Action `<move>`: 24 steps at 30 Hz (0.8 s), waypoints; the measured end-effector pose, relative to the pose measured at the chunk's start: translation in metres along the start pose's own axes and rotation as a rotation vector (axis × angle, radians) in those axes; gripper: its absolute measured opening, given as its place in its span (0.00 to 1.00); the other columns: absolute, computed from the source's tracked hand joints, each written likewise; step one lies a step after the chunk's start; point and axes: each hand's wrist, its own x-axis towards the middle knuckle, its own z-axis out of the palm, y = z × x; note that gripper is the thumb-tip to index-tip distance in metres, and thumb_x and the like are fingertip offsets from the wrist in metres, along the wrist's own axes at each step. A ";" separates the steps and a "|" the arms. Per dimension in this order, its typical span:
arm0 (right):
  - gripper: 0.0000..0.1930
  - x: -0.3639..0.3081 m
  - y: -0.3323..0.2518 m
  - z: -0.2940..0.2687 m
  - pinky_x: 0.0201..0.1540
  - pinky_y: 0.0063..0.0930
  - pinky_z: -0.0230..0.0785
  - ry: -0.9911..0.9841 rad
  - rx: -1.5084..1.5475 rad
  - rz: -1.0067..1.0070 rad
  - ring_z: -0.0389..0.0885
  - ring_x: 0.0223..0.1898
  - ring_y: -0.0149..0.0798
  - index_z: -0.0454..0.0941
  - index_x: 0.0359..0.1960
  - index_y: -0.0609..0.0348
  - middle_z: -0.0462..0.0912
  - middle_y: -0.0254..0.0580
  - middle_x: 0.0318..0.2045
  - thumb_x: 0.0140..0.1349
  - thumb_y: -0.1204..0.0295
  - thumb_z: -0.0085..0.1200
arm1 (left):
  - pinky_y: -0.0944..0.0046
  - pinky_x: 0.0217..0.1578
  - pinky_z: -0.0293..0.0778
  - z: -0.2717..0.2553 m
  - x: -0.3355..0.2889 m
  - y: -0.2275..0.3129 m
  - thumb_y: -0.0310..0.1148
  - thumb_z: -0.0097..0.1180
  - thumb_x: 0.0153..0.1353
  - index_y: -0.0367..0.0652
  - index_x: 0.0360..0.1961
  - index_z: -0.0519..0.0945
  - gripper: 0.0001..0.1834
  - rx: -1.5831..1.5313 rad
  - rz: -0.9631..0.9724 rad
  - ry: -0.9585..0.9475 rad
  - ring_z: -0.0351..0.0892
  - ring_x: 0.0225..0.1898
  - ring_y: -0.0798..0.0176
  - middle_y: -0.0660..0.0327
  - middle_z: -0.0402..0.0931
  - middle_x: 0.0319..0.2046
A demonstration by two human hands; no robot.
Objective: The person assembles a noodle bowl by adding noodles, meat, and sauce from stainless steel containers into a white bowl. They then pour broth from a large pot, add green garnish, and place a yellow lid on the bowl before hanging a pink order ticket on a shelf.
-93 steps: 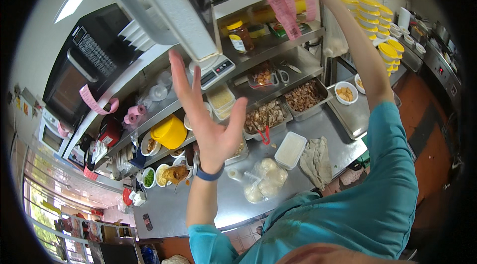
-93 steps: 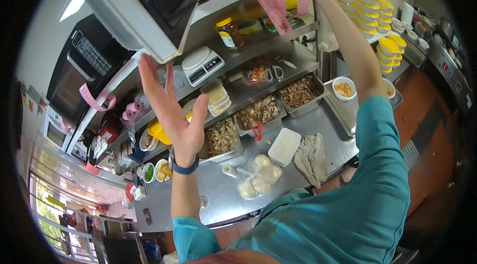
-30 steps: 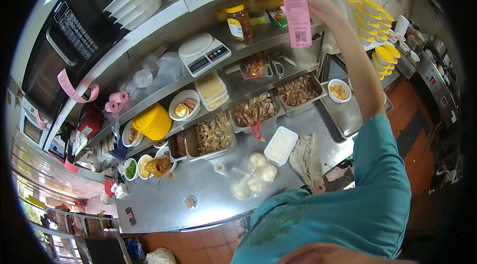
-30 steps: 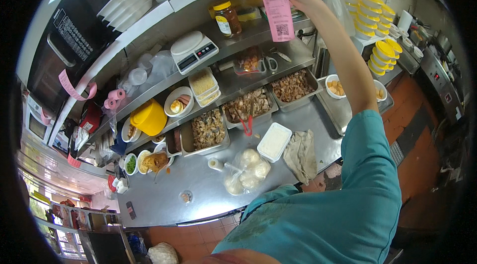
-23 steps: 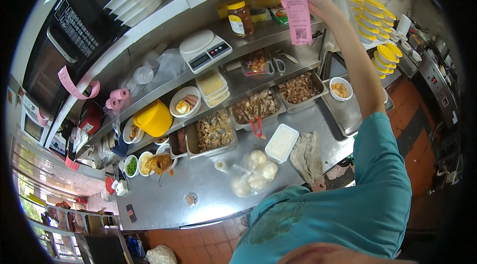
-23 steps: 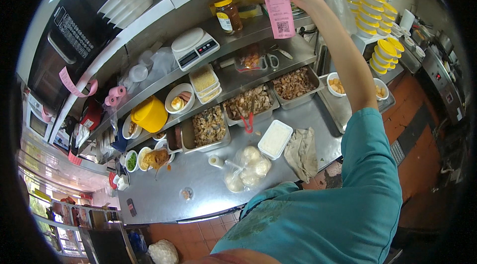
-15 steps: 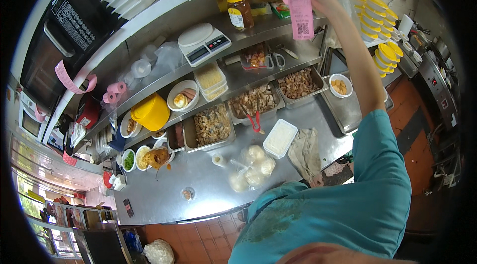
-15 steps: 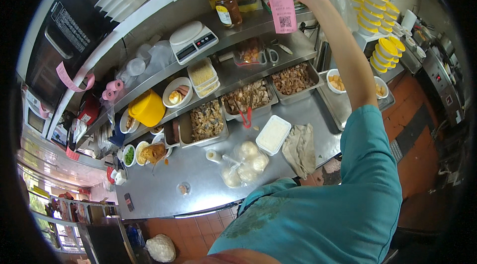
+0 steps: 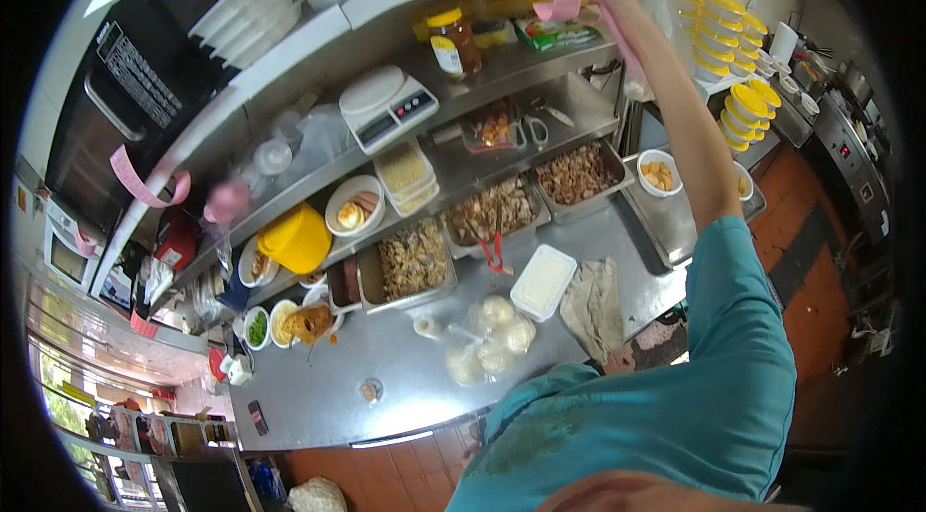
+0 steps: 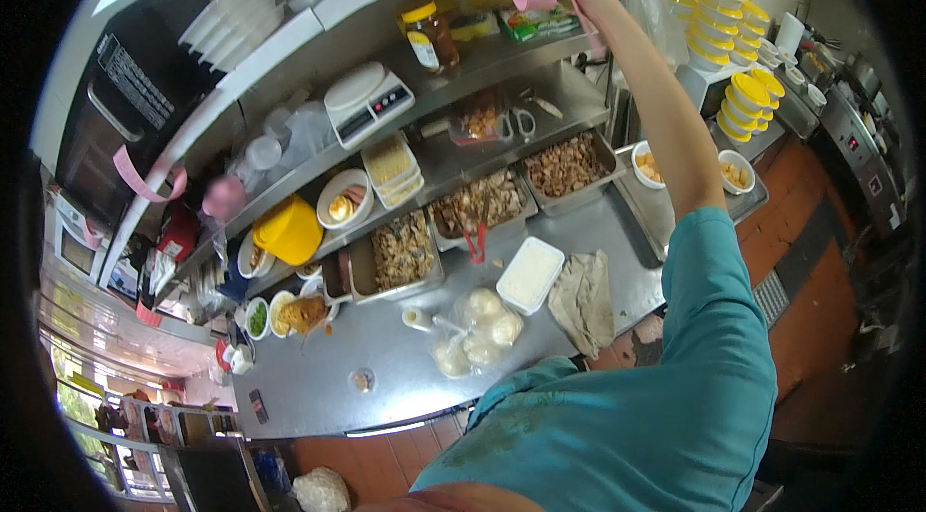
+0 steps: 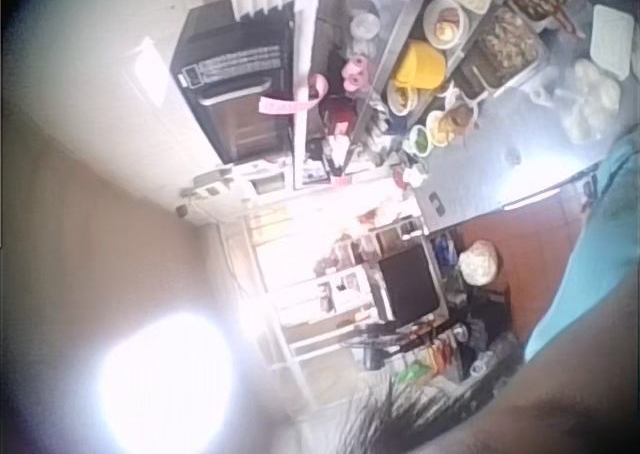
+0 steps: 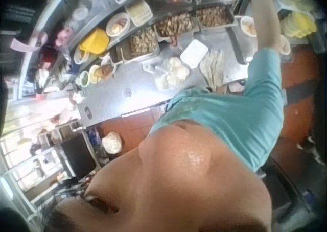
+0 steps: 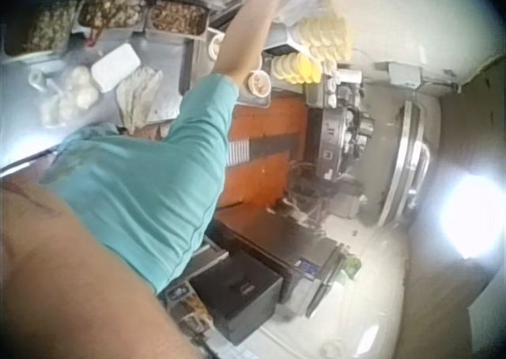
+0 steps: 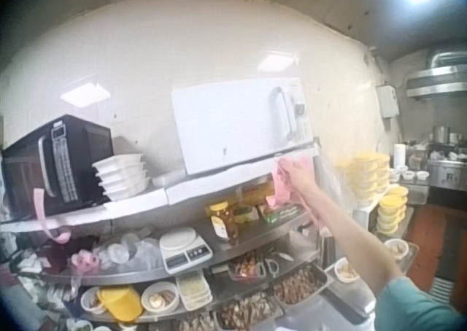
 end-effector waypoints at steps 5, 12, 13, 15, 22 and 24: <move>0.27 0.056 -0.031 0.004 0.23 0.22 0.56 -0.156 -0.401 0.061 0.68 0.21 0.25 0.80 0.29 0.60 0.72 0.28 0.19 0.61 0.43 0.54 | 0.60 0.40 0.74 0.005 0.005 0.012 0.21 0.56 0.59 0.34 0.38 0.76 0.06 -0.005 0.028 0.035 0.79 0.36 0.59 0.54 0.78 0.35; 0.32 0.056 -0.067 -0.001 0.37 0.29 0.75 0.325 -1.174 -0.344 0.83 0.36 0.33 0.82 0.42 0.60 0.81 0.38 0.27 0.62 0.39 0.50 | 0.59 0.40 0.74 -0.004 0.006 0.042 0.20 0.55 0.59 0.34 0.37 0.76 0.05 0.007 0.161 0.097 0.78 0.37 0.58 0.54 0.78 0.35; 0.31 0.058 -0.075 -0.007 0.40 0.29 0.77 0.411 -1.136 -0.428 0.84 0.38 0.34 0.81 0.45 0.61 0.83 0.40 0.30 0.63 0.41 0.49 | 0.59 0.40 0.74 -0.005 0.006 0.051 0.20 0.55 0.59 0.34 0.37 0.76 0.05 0.004 0.209 0.104 0.78 0.37 0.58 0.54 0.78 0.35; 0.20 0.076 -0.094 -0.011 0.42 0.36 0.73 0.669 -1.132 -0.801 0.79 0.41 0.43 0.80 0.42 0.64 0.80 0.49 0.39 0.61 0.57 0.52 | 0.59 0.40 0.74 -0.007 0.007 0.076 0.20 0.55 0.58 0.34 0.37 0.76 0.05 -0.002 0.327 0.119 0.78 0.37 0.58 0.54 0.78 0.35; 0.28 0.105 -0.131 -0.017 0.61 0.52 0.62 0.258 -1.694 -0.604 0.71 0.57 0.60 0.68 0.55 0.72 0.74 0.66 0.53 0.52 0.69 0.50 | 0.58 0.40 0.72 0.047 0.008 0.275 0.16 0.52 0.56 0.36 0.36 0.75 0.07 -0.020 1.147 -0.045 0.77 0.37 0.53 0.53 0.77 0.36; 0.27 0.088 -0.144 -0.013 0.61 0.51 0.64 0.317 -1.589 -0.559 0.73 0.57 0.58 0.68 0.56 0.72 0.74 0.68 0.54 0.56 0.67 0.49 | 0.57 0.41 0.72 0.064 -0.011 0.345 0.15 0.52 0.55 0.36 0.37 0.75 0.09 -0.018 1.408 -0.046 0.77 0.38 0.51 0.53 0.76 0.35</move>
